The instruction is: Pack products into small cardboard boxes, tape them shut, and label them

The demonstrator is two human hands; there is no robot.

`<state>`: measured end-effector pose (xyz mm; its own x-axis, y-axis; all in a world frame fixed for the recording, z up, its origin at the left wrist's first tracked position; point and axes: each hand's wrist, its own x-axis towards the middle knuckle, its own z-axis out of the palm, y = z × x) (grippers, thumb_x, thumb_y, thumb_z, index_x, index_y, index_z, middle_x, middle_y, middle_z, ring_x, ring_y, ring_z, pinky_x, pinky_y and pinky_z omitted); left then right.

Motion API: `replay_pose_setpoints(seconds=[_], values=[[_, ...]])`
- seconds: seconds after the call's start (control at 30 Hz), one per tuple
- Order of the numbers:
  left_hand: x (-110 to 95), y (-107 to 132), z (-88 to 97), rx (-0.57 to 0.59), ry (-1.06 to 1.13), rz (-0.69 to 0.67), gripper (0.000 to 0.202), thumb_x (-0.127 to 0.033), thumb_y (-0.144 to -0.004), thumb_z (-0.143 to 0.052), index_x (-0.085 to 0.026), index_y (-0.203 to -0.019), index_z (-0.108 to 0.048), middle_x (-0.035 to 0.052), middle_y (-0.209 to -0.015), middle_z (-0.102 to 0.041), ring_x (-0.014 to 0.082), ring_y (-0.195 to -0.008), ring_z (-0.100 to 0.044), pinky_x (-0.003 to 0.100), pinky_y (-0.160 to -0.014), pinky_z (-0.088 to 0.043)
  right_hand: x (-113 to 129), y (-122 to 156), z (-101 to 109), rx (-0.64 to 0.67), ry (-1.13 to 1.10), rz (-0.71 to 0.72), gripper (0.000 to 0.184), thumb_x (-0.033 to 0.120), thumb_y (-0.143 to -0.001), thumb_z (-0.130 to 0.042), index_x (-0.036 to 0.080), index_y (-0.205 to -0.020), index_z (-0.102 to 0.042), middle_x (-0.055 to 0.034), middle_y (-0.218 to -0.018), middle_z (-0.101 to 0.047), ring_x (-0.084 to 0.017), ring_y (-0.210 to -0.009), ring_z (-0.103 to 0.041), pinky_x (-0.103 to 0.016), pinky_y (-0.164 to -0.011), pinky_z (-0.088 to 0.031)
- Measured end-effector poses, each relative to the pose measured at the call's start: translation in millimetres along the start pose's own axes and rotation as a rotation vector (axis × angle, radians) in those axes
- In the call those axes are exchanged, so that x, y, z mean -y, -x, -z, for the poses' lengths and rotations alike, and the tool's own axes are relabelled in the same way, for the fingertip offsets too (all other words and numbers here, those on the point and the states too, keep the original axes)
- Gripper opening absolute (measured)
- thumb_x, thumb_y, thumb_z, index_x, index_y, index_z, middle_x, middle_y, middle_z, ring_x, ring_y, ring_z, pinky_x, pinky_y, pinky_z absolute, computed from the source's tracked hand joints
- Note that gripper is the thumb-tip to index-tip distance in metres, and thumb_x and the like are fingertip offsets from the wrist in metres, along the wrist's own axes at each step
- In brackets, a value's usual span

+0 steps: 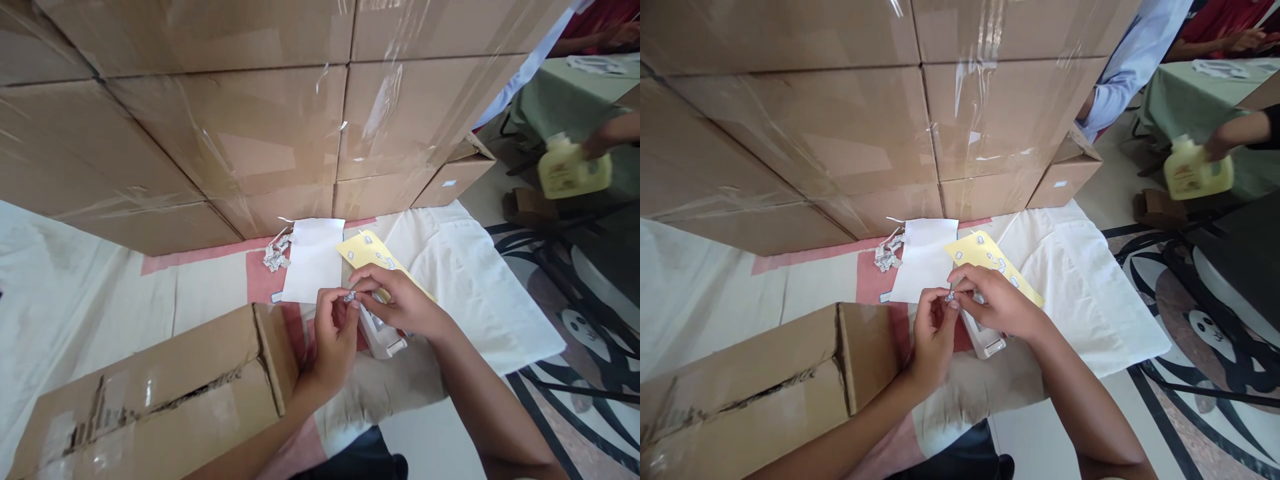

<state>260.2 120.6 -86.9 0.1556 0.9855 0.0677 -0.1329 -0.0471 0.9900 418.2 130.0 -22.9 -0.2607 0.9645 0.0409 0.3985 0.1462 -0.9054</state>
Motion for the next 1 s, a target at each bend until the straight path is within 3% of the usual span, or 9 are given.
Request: replay_pose_setpoints(seconds=[0.47, 0.7, 1.0], values=[[3.1, -0.7, 0.4, -0.009, -0.081, -0.085, 0.007, -0.023, -0.098, -0.061, -0.024, -0.105, -0.060, 0.0007, -0.096, -0.056, 0.0115, -0.081, -0.052, 0.022, -0.076, -0.046, -2.4, 1.3, 0.8, 0.030, -0.012, -0.071, 0.022, 0.021, -0.097, -0.056, 0.028, -0.116, -0.048, 0.0033, -0.090, -0.078, -0.017, -0.082, -0.069, -0.032, -0.083, -0.050], [1.1, -1.7, 1.8, -0.010, -0.113, -0.086, 0.009, -0.029, -0.101, -0.056, -0.023, -0.103, -0.063, 0.0027, -0.098, -0.058, 0.0139, -0.089, -0.056, 0.025, -0.080, -0.047, -1.6, 2.1, 1.1, 0.028, 0.007, -0.062, 0.023, 0.022, -0.098, -0.053, 0.028, -0.118, -0.044, 0.0013, -0.093, -0.078, -0.018, -0.084, -0.069, -0.035, -0.085, -0.049], [2.9, -2.4, 1.3, 0.006, -0.103, -0.093, 0.009, -0.027, -0.099, -0.060, -0.023, -0.107, -0.060, 0.0022, -0.097, -0.057, 0.0134, -0.085, -0.054, 0.025, -0.079, -0.047, 1.7, 2.7, 3.2, 0.053, -0.012, -0.067, 0.028, 0.017, -0.097, -0.051, 0.028, -0.121, -0.042, -0.0009, -0.098, -0.076, -0.019, -0.091, -0.069, -0.030, -0.074, -0.047]])
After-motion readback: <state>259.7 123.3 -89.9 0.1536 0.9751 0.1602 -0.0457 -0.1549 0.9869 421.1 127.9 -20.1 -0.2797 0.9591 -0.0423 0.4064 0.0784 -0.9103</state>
